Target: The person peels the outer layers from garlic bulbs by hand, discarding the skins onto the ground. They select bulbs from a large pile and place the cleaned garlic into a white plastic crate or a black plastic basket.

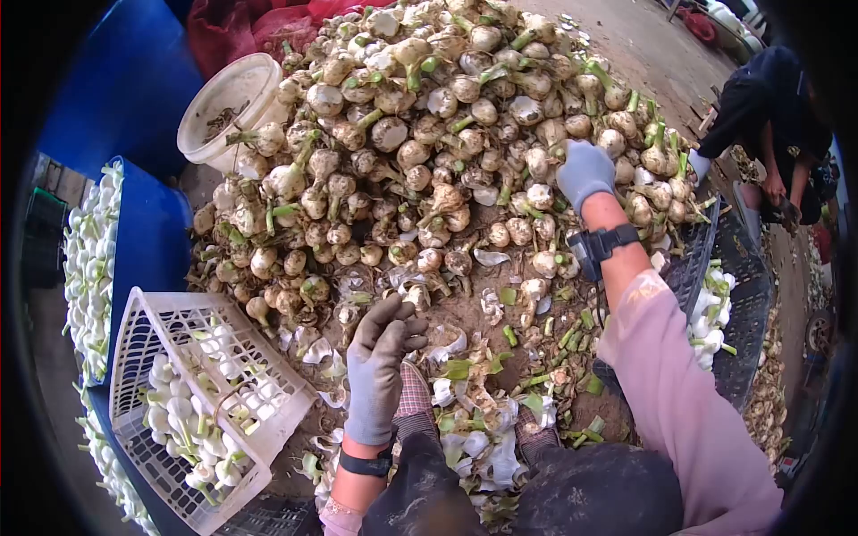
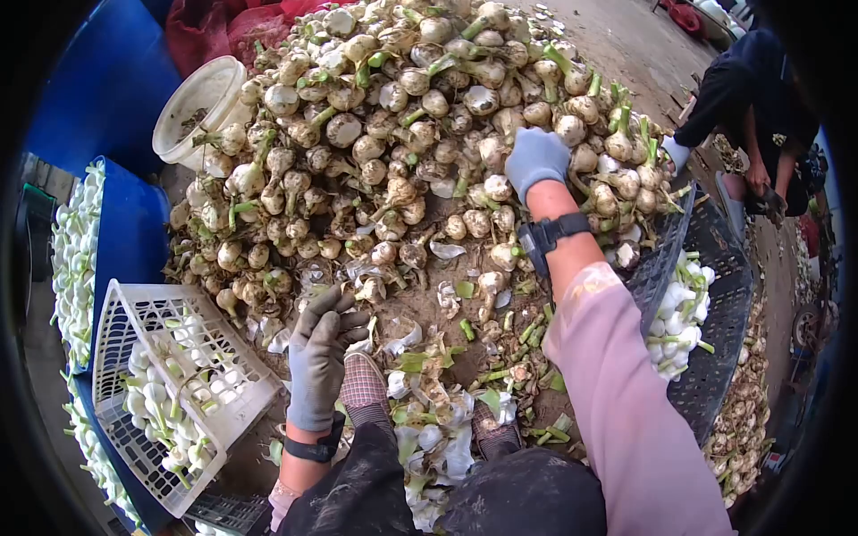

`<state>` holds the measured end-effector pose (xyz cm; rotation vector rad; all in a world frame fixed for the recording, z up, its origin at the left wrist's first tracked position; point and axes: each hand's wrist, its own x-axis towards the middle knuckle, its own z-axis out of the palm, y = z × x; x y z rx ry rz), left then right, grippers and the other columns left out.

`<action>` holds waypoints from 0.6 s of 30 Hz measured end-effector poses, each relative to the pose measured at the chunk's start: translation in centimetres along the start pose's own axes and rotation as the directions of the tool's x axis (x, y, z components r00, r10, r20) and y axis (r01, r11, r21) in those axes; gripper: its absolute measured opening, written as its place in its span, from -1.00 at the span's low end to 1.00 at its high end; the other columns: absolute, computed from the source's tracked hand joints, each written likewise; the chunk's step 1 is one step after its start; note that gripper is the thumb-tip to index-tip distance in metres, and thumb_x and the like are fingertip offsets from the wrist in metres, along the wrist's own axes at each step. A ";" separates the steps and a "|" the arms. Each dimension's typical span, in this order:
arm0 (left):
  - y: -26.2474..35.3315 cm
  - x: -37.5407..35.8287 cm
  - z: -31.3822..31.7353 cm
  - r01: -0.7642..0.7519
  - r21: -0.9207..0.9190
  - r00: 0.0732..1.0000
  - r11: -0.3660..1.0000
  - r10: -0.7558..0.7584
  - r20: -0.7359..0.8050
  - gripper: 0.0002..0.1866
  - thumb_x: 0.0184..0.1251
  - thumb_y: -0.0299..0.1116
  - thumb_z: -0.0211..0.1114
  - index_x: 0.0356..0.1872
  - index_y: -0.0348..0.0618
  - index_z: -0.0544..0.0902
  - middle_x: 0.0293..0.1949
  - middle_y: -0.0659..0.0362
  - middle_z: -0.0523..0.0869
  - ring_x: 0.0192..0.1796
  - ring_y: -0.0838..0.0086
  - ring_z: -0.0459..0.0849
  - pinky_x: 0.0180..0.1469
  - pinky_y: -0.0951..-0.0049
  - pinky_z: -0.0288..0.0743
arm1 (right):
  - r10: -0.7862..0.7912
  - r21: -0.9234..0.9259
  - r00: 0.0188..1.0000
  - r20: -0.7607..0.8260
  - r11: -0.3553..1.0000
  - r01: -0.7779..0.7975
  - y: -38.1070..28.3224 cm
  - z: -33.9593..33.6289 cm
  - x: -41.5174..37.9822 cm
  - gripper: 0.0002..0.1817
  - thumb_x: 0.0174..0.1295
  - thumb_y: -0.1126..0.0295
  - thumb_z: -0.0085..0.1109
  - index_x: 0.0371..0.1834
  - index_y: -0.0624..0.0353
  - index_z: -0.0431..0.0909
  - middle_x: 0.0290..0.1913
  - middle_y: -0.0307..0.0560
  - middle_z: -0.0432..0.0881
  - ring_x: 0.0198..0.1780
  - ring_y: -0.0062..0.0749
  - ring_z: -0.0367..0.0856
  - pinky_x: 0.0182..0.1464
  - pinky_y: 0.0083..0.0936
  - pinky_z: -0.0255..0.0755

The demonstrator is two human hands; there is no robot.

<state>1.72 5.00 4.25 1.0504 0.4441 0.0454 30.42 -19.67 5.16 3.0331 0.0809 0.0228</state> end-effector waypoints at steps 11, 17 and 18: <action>-4.7 -1.0 -1.2 -0.219 0.642 0.975 0.734 0.138 0.175 -0.24 -0.15 -0.62 0.55 0.20 -0.34 0.43 0.12 0.09 0.56 0.15 0.40 0.56 0.24 0.39 0.45 | -0.558 0.882 0.774 0.300 -0.146 -0.447 -8.1 2.6 -20.9 -0.59 0.34 0.20 0.20 0.07 0.34 0.54 -0.18 -0.18 0.67 -0.26 -0.64 0.57 -0.17 -0.62 0.49; -5.2 -2.8 -1.6 -0.087 0.612 0.992 0.786 0.011 0.127 -0.32 -0.23 -0.58 0.55 0.09 -0.29 0.55 0.02 0.08 0.61 0.11 0.36 0.60 0.19 0.39 0.46 | -0.608 0.822 0.560 0.562 0.339 -0.457 -7.8 3.0 -23.4 -0.62 0.41 0.16 0.06 -0.31 0.30 0.63 -0.53 -0.14 0.65 -0.51 -0.52 0.57 -0.41 -0.50 0.46; -5.1 -2.8 -1.7 -0.203 0.727 0.978 0.656 0.097 0.186 -0.34 -0.24 -0.59 0.54 0.06 -0.29 0.56 0.00 0.08 0.60 0.10 0.37 0.60 0.19 0.40 0.46 | -0.610 0.800 0.544 0.575 0.280 -0.531 -7.6 3.0 -23.8 -0.63 0.40 0.18 0.06 -0.34 0.32 0.62 -0.51 -0.16 0.65 -0.51 -0.54 0.56 -0.43 -0.52 0.46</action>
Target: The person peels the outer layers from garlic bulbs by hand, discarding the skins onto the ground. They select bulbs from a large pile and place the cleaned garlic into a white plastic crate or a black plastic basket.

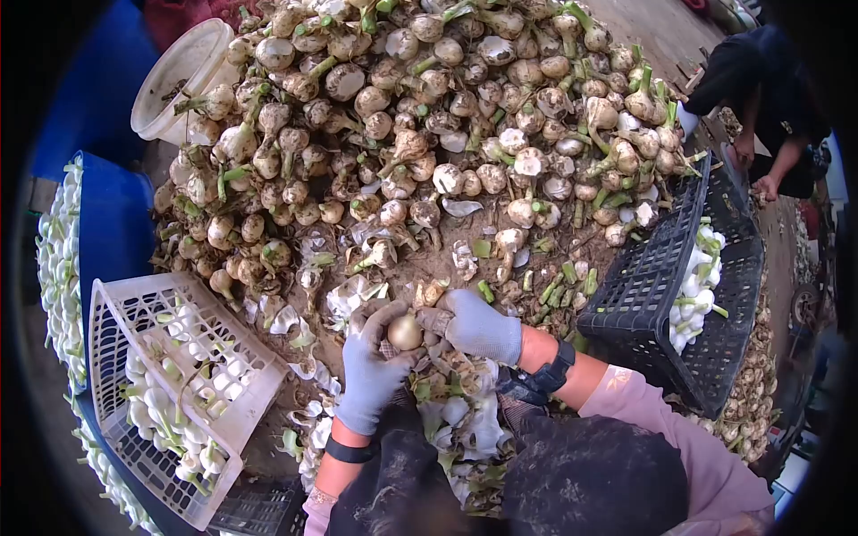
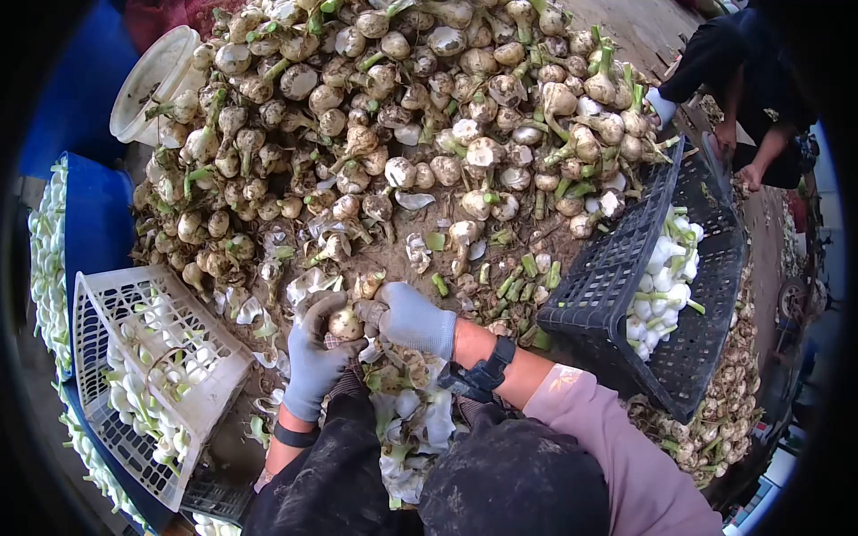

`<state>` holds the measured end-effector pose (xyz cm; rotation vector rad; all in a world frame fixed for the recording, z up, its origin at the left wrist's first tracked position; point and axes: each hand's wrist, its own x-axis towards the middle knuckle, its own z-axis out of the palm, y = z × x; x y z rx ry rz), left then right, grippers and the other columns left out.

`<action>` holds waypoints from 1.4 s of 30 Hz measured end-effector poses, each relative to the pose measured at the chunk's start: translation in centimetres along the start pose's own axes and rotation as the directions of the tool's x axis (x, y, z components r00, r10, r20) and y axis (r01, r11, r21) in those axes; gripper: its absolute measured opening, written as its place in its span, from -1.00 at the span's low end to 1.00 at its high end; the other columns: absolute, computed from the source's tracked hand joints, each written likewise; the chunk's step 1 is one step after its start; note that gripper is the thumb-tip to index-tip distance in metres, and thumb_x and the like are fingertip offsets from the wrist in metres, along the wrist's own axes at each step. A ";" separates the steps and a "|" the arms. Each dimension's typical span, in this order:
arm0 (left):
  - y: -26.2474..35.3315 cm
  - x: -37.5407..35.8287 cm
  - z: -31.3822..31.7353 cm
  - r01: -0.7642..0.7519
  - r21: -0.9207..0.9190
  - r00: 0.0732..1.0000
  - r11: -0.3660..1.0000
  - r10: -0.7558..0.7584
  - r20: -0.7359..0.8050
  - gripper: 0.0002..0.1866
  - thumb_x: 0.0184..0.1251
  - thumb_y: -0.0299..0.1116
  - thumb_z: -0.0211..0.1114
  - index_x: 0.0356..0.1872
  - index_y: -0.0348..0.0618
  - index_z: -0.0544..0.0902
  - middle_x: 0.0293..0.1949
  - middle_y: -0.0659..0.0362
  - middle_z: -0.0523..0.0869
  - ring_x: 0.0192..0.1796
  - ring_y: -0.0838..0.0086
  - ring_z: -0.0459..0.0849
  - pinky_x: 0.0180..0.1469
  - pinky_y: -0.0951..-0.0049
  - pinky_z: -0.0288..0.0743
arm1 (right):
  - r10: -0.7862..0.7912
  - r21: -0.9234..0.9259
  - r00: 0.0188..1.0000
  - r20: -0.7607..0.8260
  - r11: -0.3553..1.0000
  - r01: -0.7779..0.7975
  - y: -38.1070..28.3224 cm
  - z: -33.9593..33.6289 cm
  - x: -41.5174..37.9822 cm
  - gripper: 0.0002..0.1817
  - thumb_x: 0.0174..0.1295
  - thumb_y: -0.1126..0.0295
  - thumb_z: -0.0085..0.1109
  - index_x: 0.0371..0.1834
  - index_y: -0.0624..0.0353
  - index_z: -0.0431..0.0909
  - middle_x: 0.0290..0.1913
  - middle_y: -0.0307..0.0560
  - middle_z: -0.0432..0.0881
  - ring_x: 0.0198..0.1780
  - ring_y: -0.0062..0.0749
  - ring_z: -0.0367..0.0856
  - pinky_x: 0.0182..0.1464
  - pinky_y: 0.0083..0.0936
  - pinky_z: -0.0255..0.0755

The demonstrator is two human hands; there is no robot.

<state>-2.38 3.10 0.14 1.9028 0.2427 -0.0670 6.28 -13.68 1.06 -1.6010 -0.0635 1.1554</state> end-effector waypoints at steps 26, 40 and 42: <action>-1.1 0.1 -1.2 0.203 -0.416 0.922 0.886 -0.316 -0.224 -0.59 0.42 -0.29 0.19 0.18 -0.31 0.50 0.09 -0.05 0.57 0.17 0.36 0.53 0.17 0.43 0.44 | -0.149 0.216 0.984 0.101 0.969 0.124 1.1 2.3 -0.4 -0.72 0.31 0.45 0.20 0.05 0.29 0.56 -0.08 -0.14 0.69 -0.07 -0.55 0.62 -0.01 -0.54 0.49; 0.5 -1.4 -2.5 0.221 -0.819 0.909 0.530 -0.417 -0.024 -0.65 0.51 -0.25 0.05 0.01 -0.40 0.54 -0.14 -0.01 0.69 -0.09 0.36 0.70 0.00 0.39 0.60 | -0.168 -0.772 0.980 -0.107 0.635 0.024 2.6 -1.5 0.4 -0.66 -0.01 0.40 0.08 -0.12 0.20 0.61 -0.26 0.21 0.66 -0.16 0.16 0.63 -0.10 -0.08 0.50; -0.5 -1.5 -4.0 0.145 -0.946 0.890 0.288 -0.455 -0.002 -0.56 0.54 -0.18 -0.03 0.09 -0.45 0.47 0.02 -0.14 0.64 0.08 0.18 0.65 0.13 0.23 0.55 | 0.136 -0.886 0.990 -0.024 0.457 -0.084 1.8 -1.5 -0.2 -0.71 -0.01 0.35 0.07 -0.21 0.15 0.63 -0.28 0.17 0.66 -0.18 0.14 0.64 -0.16 -0.09 0.51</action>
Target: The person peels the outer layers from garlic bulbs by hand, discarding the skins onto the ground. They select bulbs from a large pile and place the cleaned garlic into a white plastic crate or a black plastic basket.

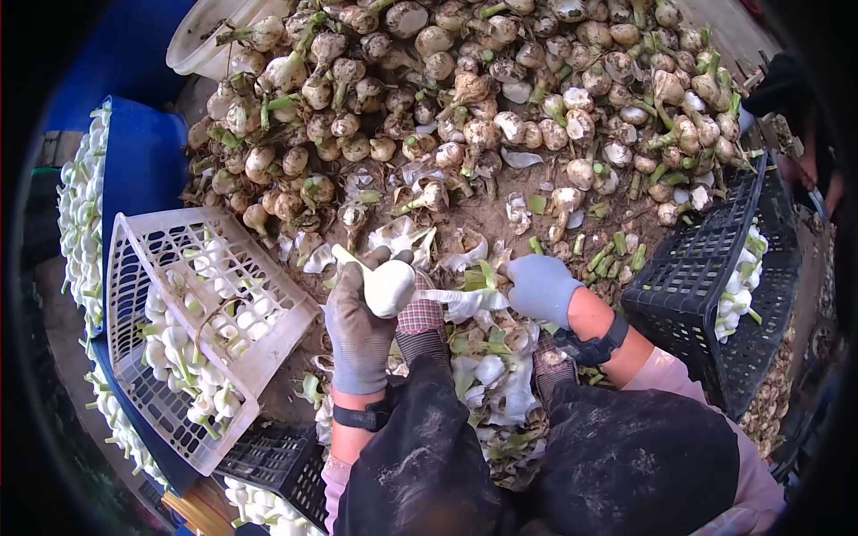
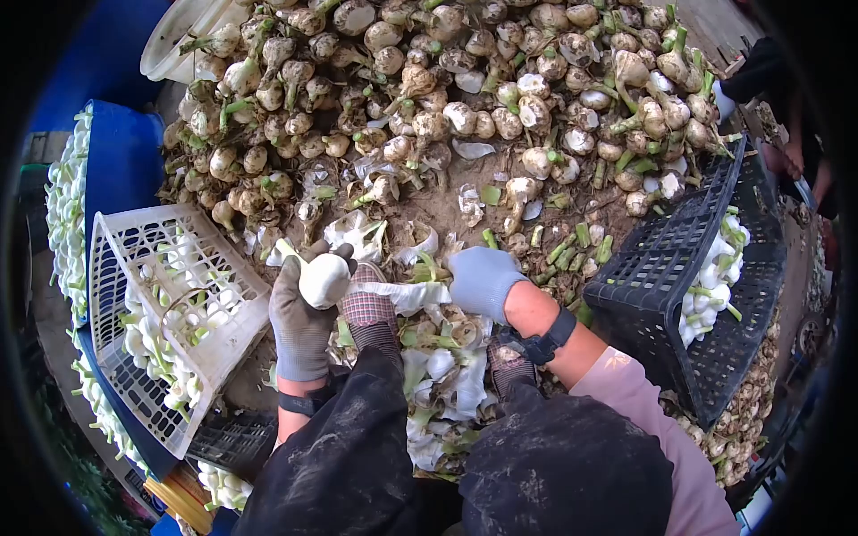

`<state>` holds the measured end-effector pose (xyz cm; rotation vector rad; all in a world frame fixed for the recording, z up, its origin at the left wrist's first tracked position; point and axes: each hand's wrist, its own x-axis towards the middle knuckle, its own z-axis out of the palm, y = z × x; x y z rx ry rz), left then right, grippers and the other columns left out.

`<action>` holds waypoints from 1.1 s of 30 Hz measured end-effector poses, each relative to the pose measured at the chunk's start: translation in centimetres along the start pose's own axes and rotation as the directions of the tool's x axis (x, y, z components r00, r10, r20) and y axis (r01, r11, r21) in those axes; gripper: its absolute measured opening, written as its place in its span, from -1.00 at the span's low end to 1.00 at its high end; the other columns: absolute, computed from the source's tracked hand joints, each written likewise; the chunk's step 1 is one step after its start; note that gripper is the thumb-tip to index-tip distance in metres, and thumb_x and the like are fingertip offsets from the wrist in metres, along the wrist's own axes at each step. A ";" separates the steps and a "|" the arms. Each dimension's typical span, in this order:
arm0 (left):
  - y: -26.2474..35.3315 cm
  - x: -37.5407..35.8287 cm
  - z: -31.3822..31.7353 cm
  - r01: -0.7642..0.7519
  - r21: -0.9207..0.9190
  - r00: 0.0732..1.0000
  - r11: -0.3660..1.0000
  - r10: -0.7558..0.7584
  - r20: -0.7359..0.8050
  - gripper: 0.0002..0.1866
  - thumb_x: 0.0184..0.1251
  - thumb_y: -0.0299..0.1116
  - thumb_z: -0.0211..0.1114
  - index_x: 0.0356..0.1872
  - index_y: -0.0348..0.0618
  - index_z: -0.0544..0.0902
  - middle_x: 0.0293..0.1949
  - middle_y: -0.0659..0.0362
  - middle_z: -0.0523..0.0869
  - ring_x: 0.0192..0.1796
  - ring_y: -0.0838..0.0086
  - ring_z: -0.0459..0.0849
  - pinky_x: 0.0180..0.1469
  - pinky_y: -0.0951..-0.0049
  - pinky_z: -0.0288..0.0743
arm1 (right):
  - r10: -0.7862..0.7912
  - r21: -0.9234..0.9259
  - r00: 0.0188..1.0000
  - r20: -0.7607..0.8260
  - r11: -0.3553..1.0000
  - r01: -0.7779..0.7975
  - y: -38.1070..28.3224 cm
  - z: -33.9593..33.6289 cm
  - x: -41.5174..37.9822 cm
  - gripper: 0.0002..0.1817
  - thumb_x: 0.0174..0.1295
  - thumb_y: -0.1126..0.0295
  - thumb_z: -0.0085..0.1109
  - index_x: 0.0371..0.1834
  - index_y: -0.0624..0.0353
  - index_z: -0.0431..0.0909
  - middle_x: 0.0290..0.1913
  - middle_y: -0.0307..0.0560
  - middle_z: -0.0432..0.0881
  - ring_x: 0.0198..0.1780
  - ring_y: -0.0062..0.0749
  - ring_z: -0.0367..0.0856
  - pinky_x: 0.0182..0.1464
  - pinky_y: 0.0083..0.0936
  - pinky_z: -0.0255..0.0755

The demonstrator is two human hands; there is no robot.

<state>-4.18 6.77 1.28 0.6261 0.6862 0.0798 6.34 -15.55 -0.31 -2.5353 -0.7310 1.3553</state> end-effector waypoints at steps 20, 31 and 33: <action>5.6 -3.3 4.9 -0.317 0.037 0.909 0.948 0.293 0.297 -0.34 0.38 -0.08 0.23 0.39 -0.20 0.27 0.18 -0.01 0.56 0.13 0.07 0.61 0.18 0.16 0.52 | -0.391 -0.361 0.623 -0.678 0.915 0.181 1.6 -9.2 10.8 -0.57 -0.04 0.63 0.16 -0.12 -0.13 0.67 -0.04 -0.16 0.62 -0.01 -0.16 0.58 -0.03 -0.30 0.48; -1.7 1.6 3.5 -0.459 0.847 0.880 0.267 0.266 0.393 -0.30 -0.16 -0.31 0.58 0.13 -0.19 0.53 0.01 -0.10 0.59 0.11 0.06 0.58 0.17 0.23 0.45 | -0.214 0.670 0.905 -0.367 0.614 0.417 -4.8 -3.7 0.5 -0.69 0.33 0.26 0.21 -0.21 0.39 0.61 -0.48 -0.08 0.64 -0.46 -0.50 0.56 -0.36 -0.47 0.45; -2.1 1.4 2.5 -0.470 0.869 0.868 0.157 0.262 0.422 -0.26 -0.21 -0.24 0.62 0.11 -0.20 0.54 0.04 -0.08 0.60 0.07 0.06 0.61 0.13 0.23 0.49 | -0.240 0.519 0.791 -0.563 0.642 0.564 -1.1 2.2 5.0 -0.65 0.32 0.23 0.22 -0.30 0.42 0.61 -0.49 0.00 0.64 -0.44 -0.48 0.55 -0.34 -0.40 0.45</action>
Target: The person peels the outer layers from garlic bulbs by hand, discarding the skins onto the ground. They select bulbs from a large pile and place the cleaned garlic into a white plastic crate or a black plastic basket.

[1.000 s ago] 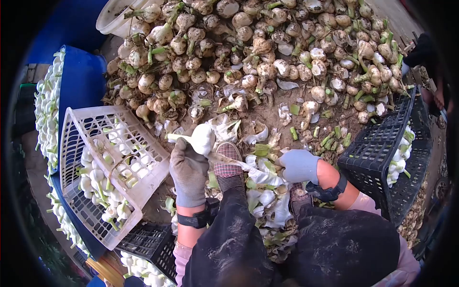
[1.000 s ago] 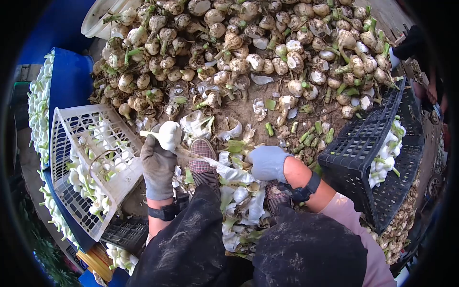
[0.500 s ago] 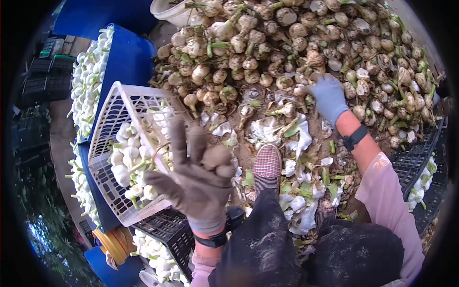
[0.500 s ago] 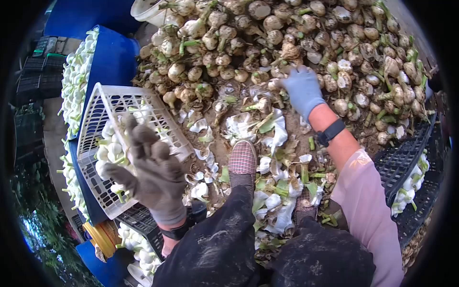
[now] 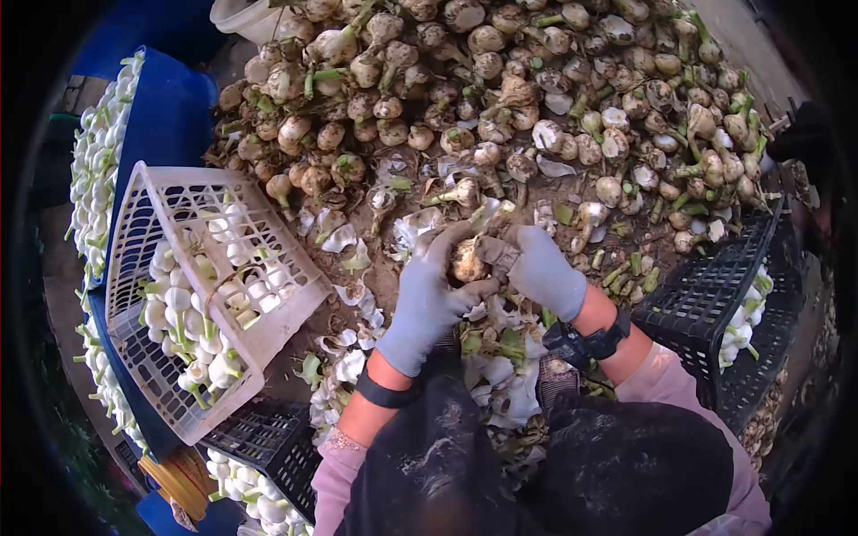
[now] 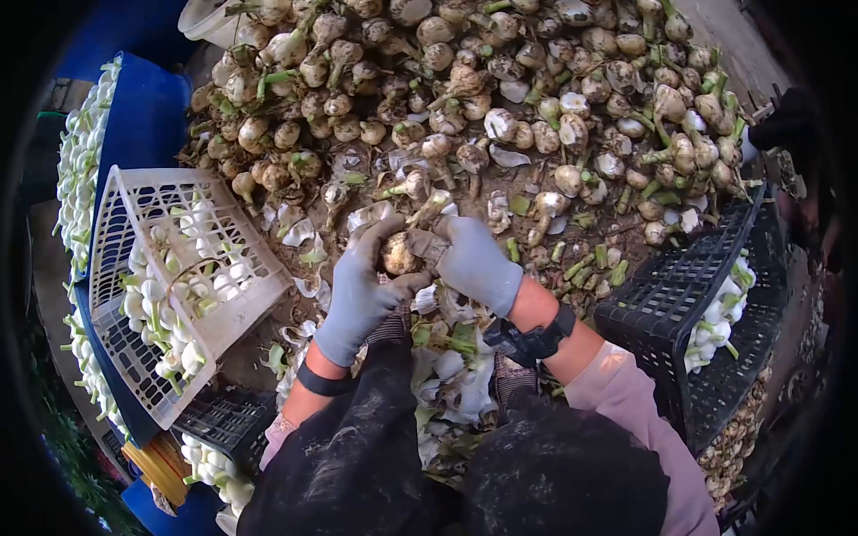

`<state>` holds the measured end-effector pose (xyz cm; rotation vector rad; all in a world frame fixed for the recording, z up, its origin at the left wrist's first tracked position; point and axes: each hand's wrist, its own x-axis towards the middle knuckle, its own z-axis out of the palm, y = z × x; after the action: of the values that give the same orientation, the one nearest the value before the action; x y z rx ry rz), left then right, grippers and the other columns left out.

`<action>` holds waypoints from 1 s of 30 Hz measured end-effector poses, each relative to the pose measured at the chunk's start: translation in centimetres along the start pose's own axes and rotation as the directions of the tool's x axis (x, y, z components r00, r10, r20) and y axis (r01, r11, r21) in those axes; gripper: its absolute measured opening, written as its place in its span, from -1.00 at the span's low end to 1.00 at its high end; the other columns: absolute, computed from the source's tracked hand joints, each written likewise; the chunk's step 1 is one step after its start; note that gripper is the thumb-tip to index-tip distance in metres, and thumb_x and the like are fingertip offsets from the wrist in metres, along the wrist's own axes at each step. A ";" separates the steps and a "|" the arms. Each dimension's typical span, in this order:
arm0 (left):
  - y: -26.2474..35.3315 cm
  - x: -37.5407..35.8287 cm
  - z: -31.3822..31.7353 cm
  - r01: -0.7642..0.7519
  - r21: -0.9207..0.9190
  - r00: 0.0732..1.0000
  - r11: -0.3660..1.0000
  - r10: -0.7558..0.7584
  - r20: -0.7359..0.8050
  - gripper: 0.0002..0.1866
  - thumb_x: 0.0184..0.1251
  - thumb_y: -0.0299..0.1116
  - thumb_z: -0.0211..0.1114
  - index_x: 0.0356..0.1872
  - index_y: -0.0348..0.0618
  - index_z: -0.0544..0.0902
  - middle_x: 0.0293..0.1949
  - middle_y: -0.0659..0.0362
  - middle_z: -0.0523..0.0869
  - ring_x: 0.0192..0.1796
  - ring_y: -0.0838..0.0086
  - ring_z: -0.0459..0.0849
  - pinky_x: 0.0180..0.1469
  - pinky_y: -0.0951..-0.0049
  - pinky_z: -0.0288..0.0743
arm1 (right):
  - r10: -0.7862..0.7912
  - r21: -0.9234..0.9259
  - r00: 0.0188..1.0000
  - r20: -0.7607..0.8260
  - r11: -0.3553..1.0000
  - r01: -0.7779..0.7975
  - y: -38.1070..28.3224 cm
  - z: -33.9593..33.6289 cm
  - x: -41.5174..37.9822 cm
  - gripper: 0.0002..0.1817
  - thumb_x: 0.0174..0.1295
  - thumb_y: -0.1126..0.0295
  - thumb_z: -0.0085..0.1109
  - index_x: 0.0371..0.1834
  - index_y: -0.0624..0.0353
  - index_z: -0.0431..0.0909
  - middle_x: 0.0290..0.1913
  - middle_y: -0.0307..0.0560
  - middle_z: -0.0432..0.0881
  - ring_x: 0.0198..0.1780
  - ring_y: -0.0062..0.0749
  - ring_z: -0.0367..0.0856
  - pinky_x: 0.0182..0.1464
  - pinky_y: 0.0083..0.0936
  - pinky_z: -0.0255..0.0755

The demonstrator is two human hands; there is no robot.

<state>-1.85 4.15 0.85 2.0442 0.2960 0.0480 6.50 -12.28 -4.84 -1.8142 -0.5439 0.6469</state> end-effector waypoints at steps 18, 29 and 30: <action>0.5 -0.3 0.2 0.422 -0.906 0.854 0.039 -0.352 0.383 -0.39 0.31 -0.29 0.28 0.36 -0.13 0.31 -0.04 0.14 0.57 -0.19 0.49 0.61 -0.35 0.60 0.46 | -0.062 -0.567 0.998 -0.021 0.823 0.039 -4.7 -1.0 -1.4 -0.76 0.17 0.28 0.25 -0.27 0.26 0.64 -0.39 0.09 0.66 -0.25 0.08 0.66 -0.15 -0.24 0.53; -0.2 0.7 -0.8 0.236 -0.304 0.961 0.923 -0.268 -0.068 -0.60 0.54 -0.23 0.02 0.20 -0.32 0.48 -0.14 0.03 0.67 -0.12 0.46 0.66 -0.03 0.56 0.51 | 0.322 0.351 0.918 0.229 0.853 -0.387 -6.9 -0.8 -2.2 -0.73 0.30 0.45 0.16 0.02 0.33 0.53 -0.16 -0.12 0.69 -0.13 -0.57 0.62 -0.10 -0.50 0.51; -1.4 0.6 -0.5 0.175 -0.331 0.975 0.927 -0.211 -0.076 -0.60 0.43 -0.17 0.19 0.10 -0.29 0.57 -0.07 -0.03 0.65 0.00 0.33 0.63 0.11 0.44 0.46 | 0.313 0.351 0.920 0.237 0.855 -0.381 -6.6 -0.8 -1.9 -0.73 0.30 0.45 0.16 0.02 0.33 0.53 -0.16 -0.12 0.69 -0.13 -0.57 0.62 -0.10 -0.50 0.51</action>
<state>-1.56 5.34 -0.18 1.6813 0.5237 0.0830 5.21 -11.96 1.98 -1.4884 -0.1705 1.0892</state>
